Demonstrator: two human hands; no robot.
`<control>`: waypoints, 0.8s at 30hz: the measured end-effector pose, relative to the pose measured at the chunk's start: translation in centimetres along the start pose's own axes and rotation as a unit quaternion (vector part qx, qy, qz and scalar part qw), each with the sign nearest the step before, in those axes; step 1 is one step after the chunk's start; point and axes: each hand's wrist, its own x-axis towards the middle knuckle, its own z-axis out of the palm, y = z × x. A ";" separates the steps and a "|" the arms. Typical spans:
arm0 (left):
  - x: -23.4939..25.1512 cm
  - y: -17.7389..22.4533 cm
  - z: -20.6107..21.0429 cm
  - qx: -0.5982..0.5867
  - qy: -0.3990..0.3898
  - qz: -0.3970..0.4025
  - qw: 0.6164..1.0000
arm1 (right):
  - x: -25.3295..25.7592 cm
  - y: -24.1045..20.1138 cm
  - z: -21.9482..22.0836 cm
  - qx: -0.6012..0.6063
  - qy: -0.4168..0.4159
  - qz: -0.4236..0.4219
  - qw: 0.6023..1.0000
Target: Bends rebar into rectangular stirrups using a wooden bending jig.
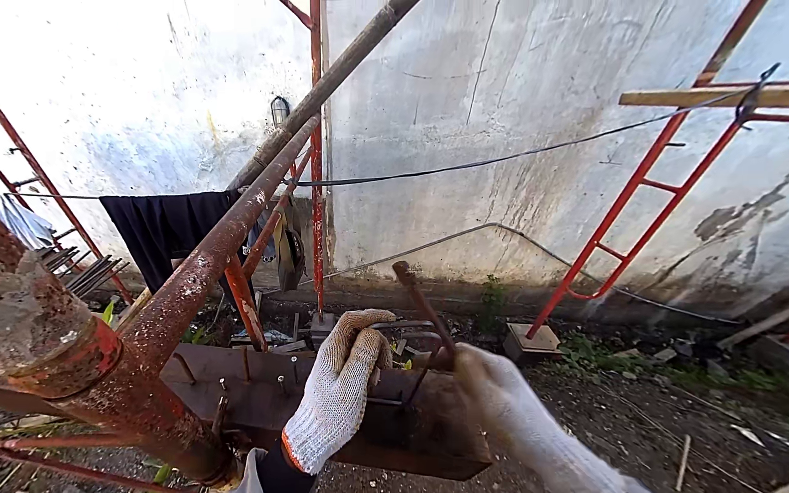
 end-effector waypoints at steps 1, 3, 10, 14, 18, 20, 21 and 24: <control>0.0 0.0 0.0 -0.011 0.000 -0.002 1.000 | 1.0 -0.4 -1.5 -0.012 -0.002 -0.021 1.000; 0.0 -0.1 0.1 -0.046 0.002 -0.008 0.999 | 3.5 -1.2 -4.9 -0.071 -0.007 -0.046 0.996; -0.1 0.1 0.8 -0.126 0.023 -0.005 0.992 | 11.8 -4.9 -10.9 -0.390 -0.055 -0.163 0.905; -0.1 0.1 1.0 -0.146 0.024 0.009 0.989 | 15.2 -5.4 -11.0 -0.387 -0.100 -0.237 0.885; 0.0 0.0 1.1 -0.145 0.021 0.018 0.989 | 18.2 -6.2 -10.5 -0.393 -0.147 -0.319 0.850; 0.0 -0.2 1.2 -0.152 0.026 0.018 0.988 | 19.6 -7.3 -9.9 -0.411 -0.156 -0.355 0.825; 0.1 -0.3 1.2 -0.154 0.031 0.017 0.987 | 20.2 -7.8 -9.5 -0.412 -0.158 -0.371 0.817; 0.2 -0.4 1.3 -0.168 0.042 0.010 0.985 | 22.2 -9.5 -8.4 -0.416 -0.178 -0.408 0.793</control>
